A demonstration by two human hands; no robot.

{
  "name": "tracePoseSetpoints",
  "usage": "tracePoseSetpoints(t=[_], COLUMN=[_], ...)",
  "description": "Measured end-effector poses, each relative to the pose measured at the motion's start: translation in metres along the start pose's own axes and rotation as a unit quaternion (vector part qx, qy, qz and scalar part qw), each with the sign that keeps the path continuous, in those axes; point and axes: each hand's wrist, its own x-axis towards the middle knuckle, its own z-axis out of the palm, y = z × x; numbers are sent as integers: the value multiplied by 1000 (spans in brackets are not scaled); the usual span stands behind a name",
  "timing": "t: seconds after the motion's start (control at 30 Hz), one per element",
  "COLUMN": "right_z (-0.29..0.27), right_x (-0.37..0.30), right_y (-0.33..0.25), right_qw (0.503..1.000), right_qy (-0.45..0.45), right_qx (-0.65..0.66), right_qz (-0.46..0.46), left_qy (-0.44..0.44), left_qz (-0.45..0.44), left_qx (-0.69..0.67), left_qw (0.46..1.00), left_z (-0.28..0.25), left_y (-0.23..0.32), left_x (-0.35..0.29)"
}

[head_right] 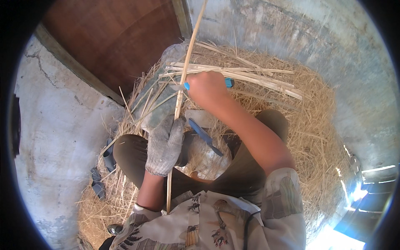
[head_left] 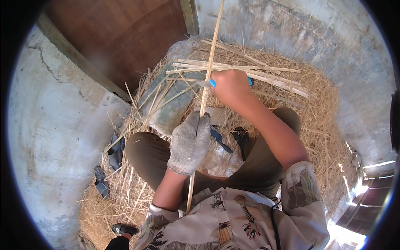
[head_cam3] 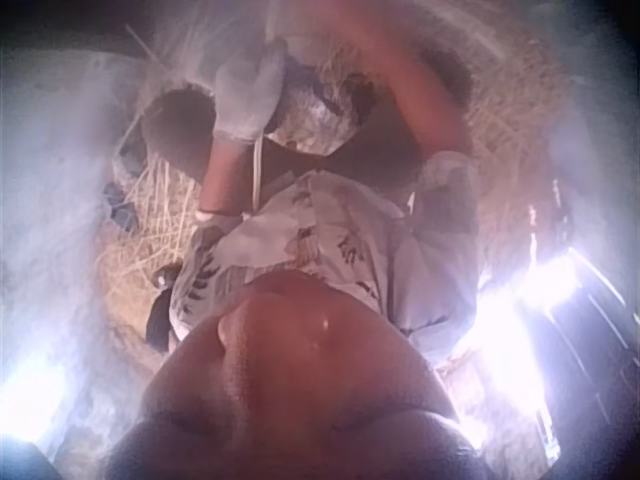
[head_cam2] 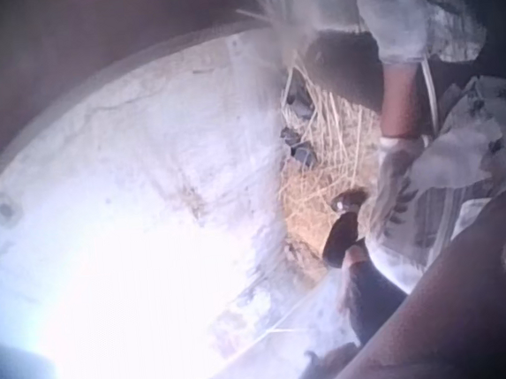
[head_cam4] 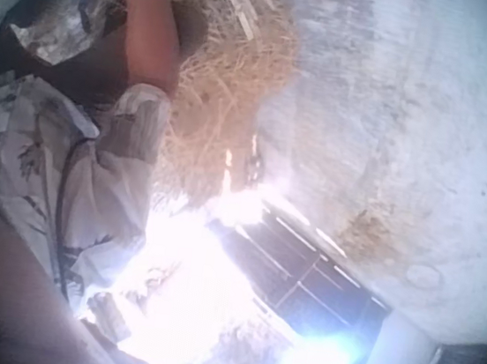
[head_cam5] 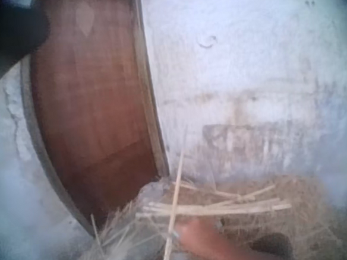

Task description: The person sits cross-legged on a straw-covered floor and uses a blue utility knife to shave a long, thin bamboo stick. They hold the stick with a gloved left hand and scrape the surface with the knife in their right hand, creating thin shavings that fall onto the floor.

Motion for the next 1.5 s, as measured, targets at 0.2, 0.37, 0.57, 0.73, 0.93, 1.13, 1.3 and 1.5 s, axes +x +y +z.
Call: tracePoseSetpoints(t=[0.2,0.37,0.57,0.73,0.93,1.13,1.3,1.5], right_z=[7,17,20,13,11,8,15,21], right_x=[-6,-2,3,16,16,1,6,15], right_y=[-4,-14,-11,15,22,5,9,22], right_qw=[999,999,998,992,997,998,998,996], right_qy=[22,3,-35,-51,-11,-39,-7,36], right_qx=[33,37,2,-35,-7,-15,0,-22], right_qz=[-18,5,56,107,72,44,64,81], left_qy=[0,52,35,21,-9,-4,6,18], left_qz=[33,67,41,63,9,11,26,104], left_qx=[73,137,171,158,92,82,91,162], left_qw=[997,987,984,985,996,997,995,981], left_z=[-2,2,1,9,3,2,3,3], left_y=[-1,-9,2,-4,7,4,4,-7], left_x=[2,-3,-3,-9,-4,-3,-2,-5])
